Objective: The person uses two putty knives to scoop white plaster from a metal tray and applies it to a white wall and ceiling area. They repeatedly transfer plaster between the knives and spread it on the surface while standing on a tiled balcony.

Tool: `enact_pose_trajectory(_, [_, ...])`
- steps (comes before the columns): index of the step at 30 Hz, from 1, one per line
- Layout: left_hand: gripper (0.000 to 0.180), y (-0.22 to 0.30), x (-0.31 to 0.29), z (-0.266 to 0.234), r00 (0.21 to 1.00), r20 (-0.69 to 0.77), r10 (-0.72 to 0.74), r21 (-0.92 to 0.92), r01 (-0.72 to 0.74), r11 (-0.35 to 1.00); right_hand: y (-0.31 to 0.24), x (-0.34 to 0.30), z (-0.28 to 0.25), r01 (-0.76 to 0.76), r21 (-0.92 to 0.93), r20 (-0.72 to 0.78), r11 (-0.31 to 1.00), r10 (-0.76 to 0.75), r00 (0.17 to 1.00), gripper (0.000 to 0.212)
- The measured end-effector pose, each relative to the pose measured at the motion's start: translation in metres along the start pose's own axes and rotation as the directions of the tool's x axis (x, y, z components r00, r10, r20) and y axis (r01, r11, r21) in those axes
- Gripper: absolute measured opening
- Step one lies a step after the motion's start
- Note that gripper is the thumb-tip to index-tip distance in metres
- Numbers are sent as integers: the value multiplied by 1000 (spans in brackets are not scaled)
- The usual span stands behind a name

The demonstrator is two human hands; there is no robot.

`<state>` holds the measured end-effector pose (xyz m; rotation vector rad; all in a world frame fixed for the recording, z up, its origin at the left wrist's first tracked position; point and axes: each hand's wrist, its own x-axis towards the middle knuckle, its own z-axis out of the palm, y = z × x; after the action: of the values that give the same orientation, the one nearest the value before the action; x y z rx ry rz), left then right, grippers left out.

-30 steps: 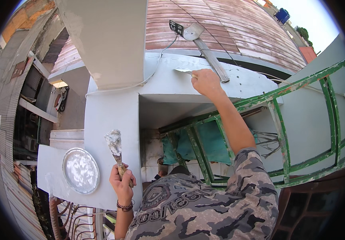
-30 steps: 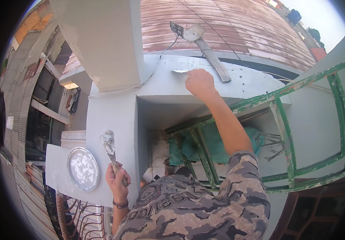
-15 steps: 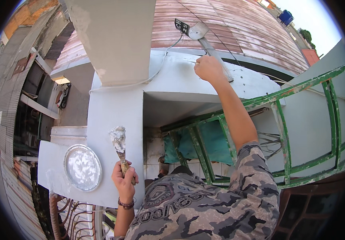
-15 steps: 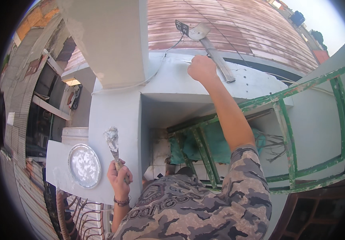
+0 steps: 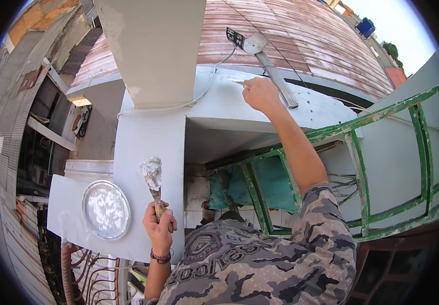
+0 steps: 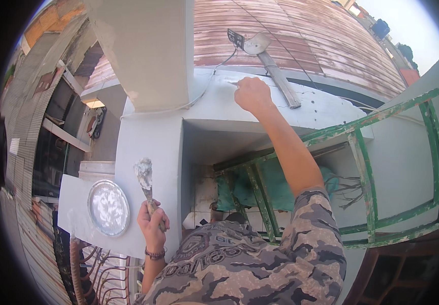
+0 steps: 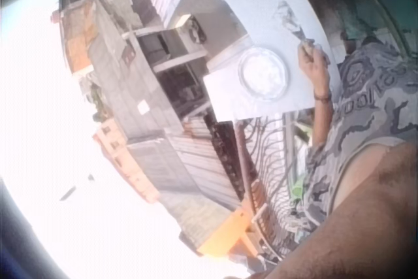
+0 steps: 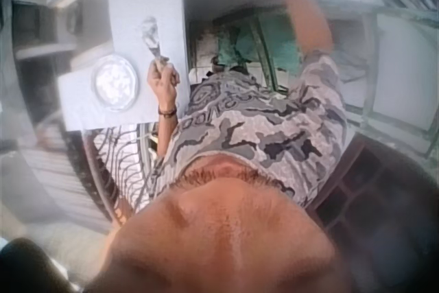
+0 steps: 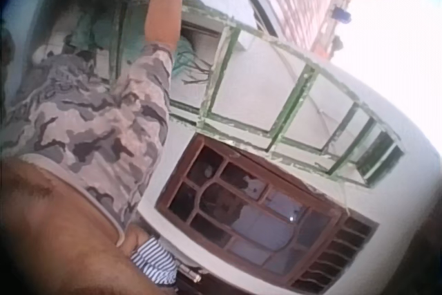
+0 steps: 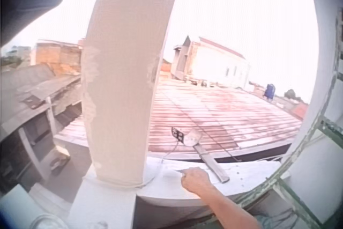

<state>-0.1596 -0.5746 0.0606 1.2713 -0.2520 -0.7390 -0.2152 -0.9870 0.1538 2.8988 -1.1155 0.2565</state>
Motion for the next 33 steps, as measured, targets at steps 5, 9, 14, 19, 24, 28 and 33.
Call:
enact_pose_trajectory(5, [13,2,-1,5,1000,5,-10,9,10,1000,26,22,81,-105,-44,-53,994,102,993,26])
enact_pose_trajectory(9, [13,0,-3,1,999,-44,-30,5,30,1000,0,-29,90,-107,-41,41,993,109,993,26])
enact_pose_trajectory(14, [12,3,-3,-1,999,-47,-10,-3,10,1000,0,0,6,-34,68,-7,997,34,999,24])
enact_pose_trajectory(19, [12,5,-8,3,999,-31,-33,29,34,999,19,43,38,-130,-94,58,987,135,989,25])
enact_pose_trajectory(24, [13,-3,-15,-9,996,-81,-34,-4,34,999,-9,9,30,9,-13,79,1000,-8,997,24])
enact_pose_trajectory(28, [13,0,-15,-7,998,-50,-34,18,35,999,-2,28,25,-50,53,16,997,50,999,23])
enact_pose_trajectory(33, [14,-1,-13,-6,998,-50,-38,10,39,999,-19,1,62,4,-12,85,1000,-3,996,22])
